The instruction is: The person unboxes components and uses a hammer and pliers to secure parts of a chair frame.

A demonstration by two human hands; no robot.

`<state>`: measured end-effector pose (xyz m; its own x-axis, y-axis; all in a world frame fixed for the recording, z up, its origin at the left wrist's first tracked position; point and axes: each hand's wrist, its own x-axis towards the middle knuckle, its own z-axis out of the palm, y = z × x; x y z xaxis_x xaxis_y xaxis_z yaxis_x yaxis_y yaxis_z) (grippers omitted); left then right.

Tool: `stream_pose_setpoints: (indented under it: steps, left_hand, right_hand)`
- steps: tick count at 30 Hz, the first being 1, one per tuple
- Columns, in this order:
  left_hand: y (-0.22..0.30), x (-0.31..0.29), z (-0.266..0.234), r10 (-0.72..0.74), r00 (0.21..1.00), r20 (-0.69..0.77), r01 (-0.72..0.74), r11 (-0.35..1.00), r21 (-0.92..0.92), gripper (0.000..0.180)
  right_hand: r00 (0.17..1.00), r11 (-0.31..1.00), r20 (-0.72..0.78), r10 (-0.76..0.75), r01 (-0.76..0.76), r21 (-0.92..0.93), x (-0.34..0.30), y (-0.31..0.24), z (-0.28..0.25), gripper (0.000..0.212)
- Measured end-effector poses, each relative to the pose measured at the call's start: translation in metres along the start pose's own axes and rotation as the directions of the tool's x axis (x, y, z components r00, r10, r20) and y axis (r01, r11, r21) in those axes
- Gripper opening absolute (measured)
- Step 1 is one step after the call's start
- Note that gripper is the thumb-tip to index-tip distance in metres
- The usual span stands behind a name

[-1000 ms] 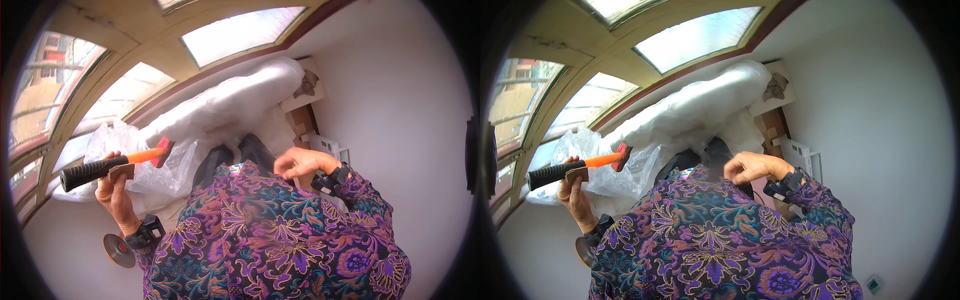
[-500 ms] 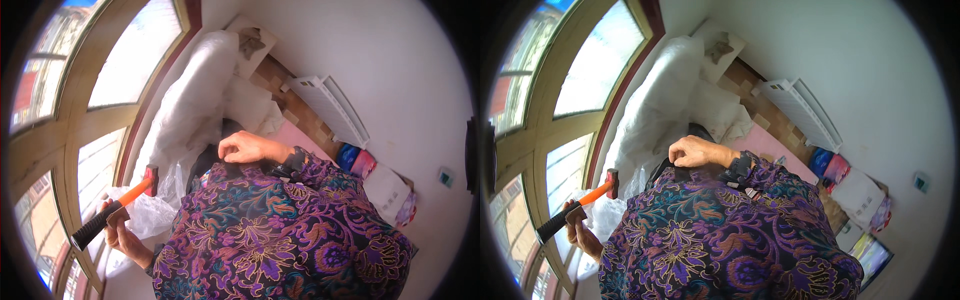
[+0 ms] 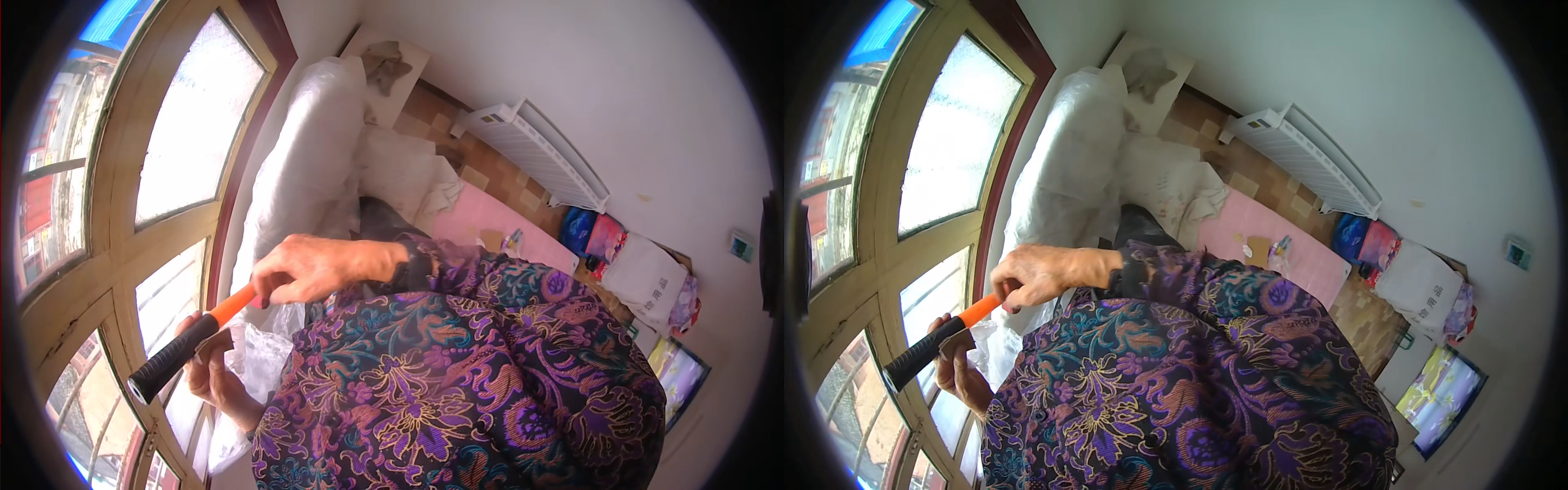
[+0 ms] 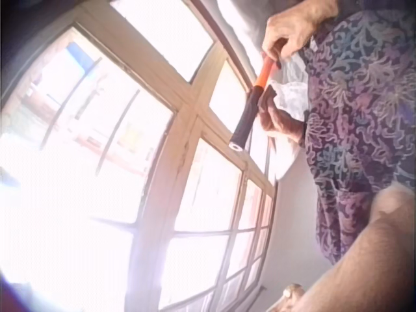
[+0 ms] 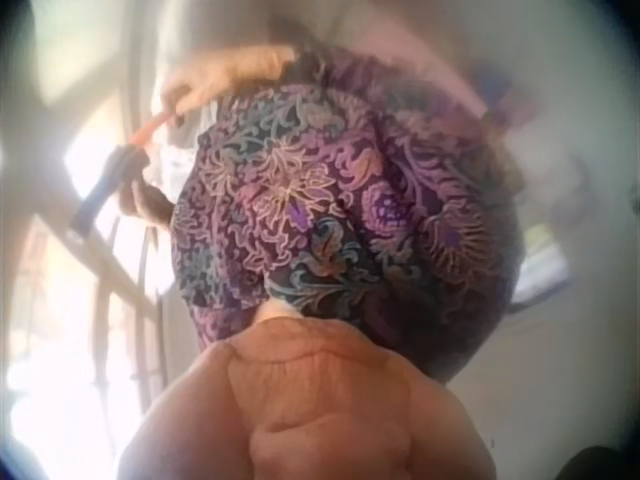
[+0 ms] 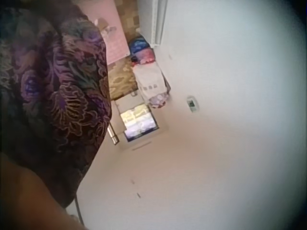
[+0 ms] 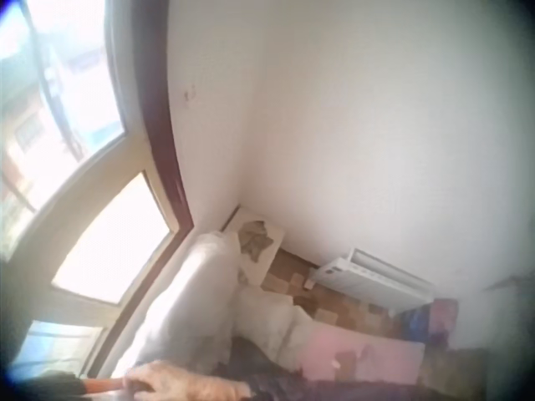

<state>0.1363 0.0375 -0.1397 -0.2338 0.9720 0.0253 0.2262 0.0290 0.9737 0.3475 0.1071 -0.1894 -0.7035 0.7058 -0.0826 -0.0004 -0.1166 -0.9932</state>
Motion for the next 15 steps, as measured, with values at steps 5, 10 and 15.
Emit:
stream_pose_setpoints:
  steps: [5,10,15]
  left_hand:
    - [0.002,-0.003,0.007,-0.009,0.999,0.031,0.011,0.999,-0.048,0.023]
    - [-0.005,-0.006,0.008,-0.057,0.987,0.153,0.082,0.983,-0.164,0.025]
    - [-0.002,-0.013,0.01,-0.065,0.988,0.142,0.088,0.982,-0.167,0.027]
  right_hand:
    - [0.999,0.999,0.026,-0.022,0.021,0.049,0.019,-0.003,0.019,0.023]
    - [1.0,1.0,0.029,-0.005,0.004,0.019,0.023,0.004,0.023,0.033]
    - [0.99,0.998,0.126,0.059,-0.057,-0.022,0.029,-0.002,0.026,0.034]
